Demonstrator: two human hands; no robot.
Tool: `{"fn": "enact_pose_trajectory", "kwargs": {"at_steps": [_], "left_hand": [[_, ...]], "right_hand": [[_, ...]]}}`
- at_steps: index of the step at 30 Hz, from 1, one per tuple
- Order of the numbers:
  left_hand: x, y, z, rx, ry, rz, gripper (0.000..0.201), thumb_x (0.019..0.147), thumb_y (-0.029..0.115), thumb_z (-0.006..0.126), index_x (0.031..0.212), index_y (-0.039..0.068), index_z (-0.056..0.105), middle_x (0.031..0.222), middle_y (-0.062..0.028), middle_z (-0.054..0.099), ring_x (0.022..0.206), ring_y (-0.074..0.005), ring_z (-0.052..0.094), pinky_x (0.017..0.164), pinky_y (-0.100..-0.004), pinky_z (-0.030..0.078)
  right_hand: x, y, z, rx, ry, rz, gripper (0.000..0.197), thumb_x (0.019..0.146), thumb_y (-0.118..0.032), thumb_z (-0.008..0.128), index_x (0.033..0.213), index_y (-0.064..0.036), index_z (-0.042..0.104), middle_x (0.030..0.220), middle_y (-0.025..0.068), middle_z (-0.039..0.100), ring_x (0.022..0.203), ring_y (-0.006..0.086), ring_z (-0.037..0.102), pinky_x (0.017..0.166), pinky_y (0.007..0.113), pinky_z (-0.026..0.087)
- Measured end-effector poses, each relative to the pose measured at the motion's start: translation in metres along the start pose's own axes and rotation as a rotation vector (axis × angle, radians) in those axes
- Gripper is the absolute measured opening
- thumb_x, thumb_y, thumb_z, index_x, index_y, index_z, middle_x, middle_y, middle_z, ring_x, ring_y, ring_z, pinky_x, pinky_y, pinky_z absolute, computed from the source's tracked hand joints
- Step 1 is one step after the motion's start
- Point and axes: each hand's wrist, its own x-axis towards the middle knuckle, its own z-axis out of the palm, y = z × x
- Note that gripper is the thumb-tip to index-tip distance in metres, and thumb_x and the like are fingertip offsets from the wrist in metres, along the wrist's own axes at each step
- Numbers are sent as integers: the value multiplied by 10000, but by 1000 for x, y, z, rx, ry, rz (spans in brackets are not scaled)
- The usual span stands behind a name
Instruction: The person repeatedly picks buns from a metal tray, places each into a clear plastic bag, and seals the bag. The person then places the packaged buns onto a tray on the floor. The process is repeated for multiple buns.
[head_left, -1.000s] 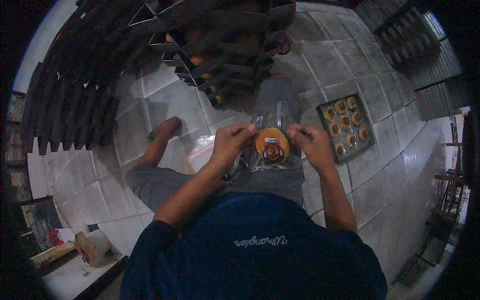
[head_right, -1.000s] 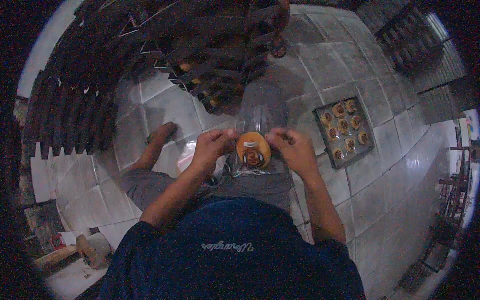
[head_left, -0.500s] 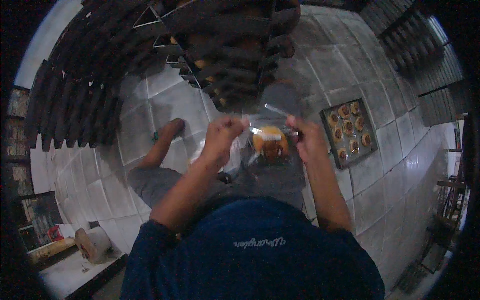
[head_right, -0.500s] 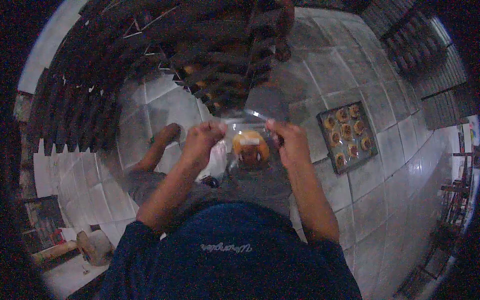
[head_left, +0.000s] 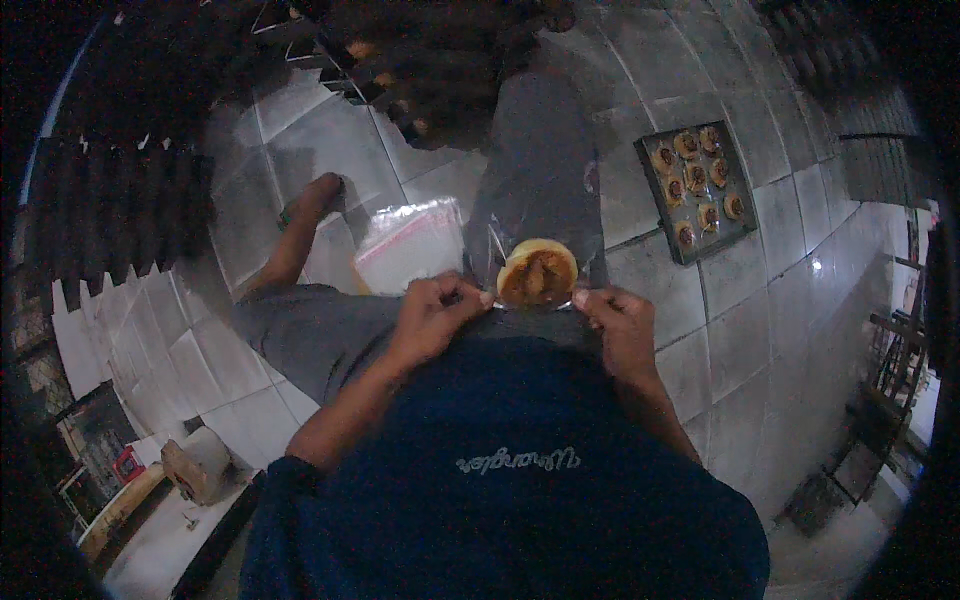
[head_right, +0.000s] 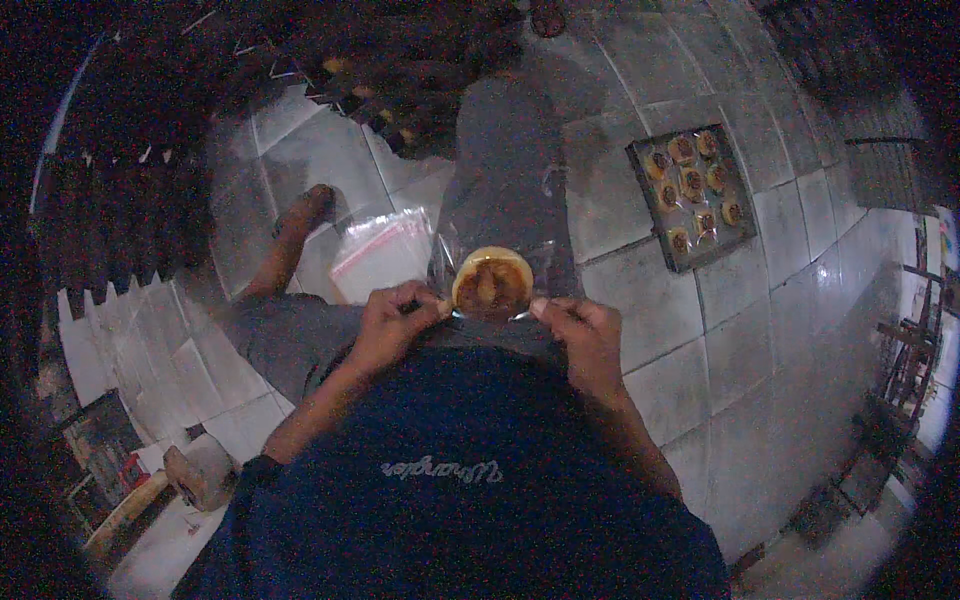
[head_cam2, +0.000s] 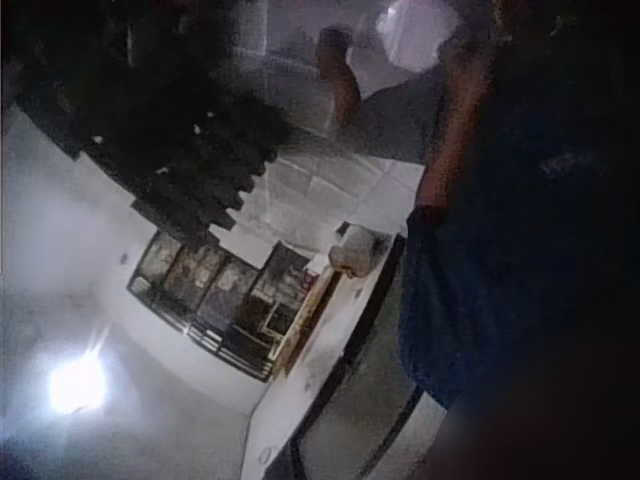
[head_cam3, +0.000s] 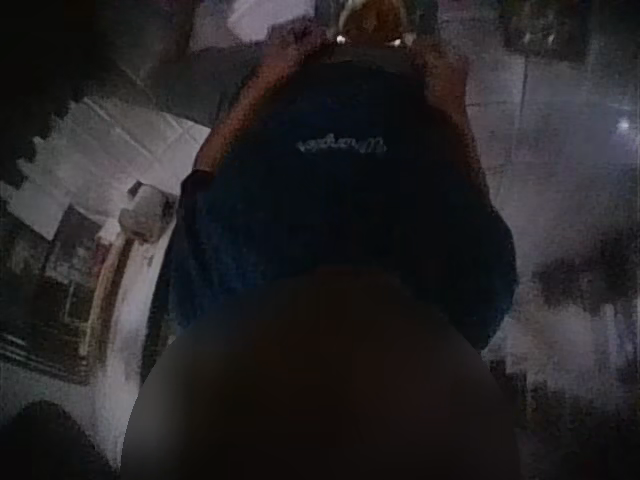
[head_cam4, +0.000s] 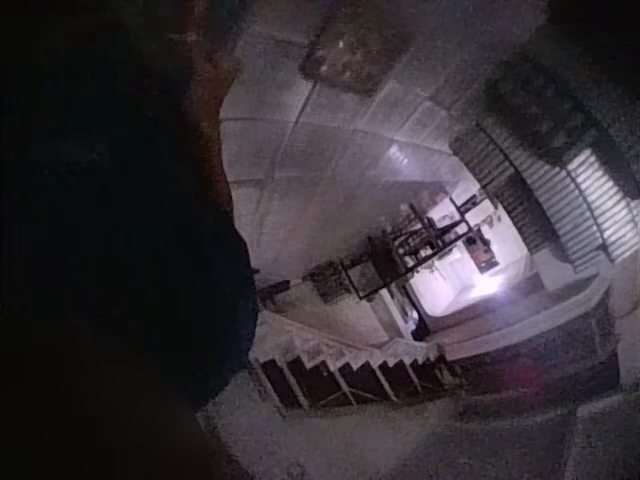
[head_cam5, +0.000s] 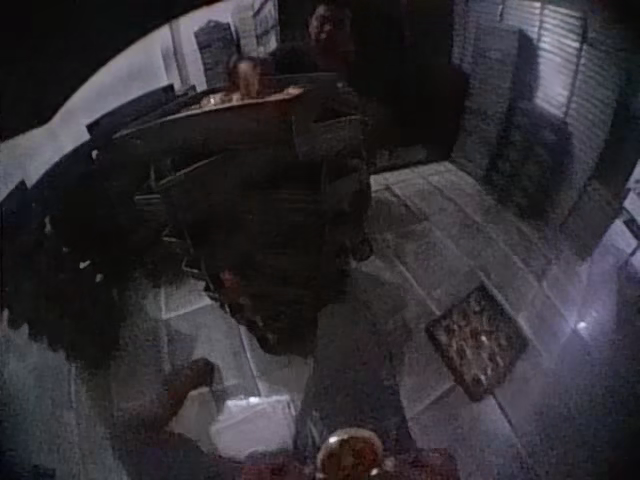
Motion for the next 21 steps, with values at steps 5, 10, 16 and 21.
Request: {"fn": "enact_pose_trajectory", "kwargs": {"at_steps": [5,10,16,21], "left_hand": [[17,-8,6,329,33,172,271,866,262,775,922,-1,751,908,-175,717,864,-288,689,767,-389,517],[20,-4,10,420,104,334,276,858,264,761,938,1,736,977,-198,689,899,-352,671,800,-425,525],[15,-19,-23,42,404,365,174,930,131,717,1044,1,699,1014,-173,695,955,-340,683,901,-377,532],[-5,-58,-73,1055,425,252,534,954,151,660,1472,120,533,1353,-165,642,1121,-400,655,975,-468,550]], "right_hand": [[29,1,-15,-382,218,-387,198,904,-182,798,955,6,766,811,38,718,745,115,635,715,304,516],[14,-32,0,-338,-97,-383,364,882,-240,820,1150,-11,727,976,98,771,851,157,706,777,341,555],[24,-148,96,-542,-414,-658,453,823,-249,852,1199,-36,716,1058,155,775,1002,297,760,876,410,587],[74,-396,143,-473,271,-2083,327,884,-173,749,1193,-71,718,1175,155,747,1044,350,736,919,419,575]]}}
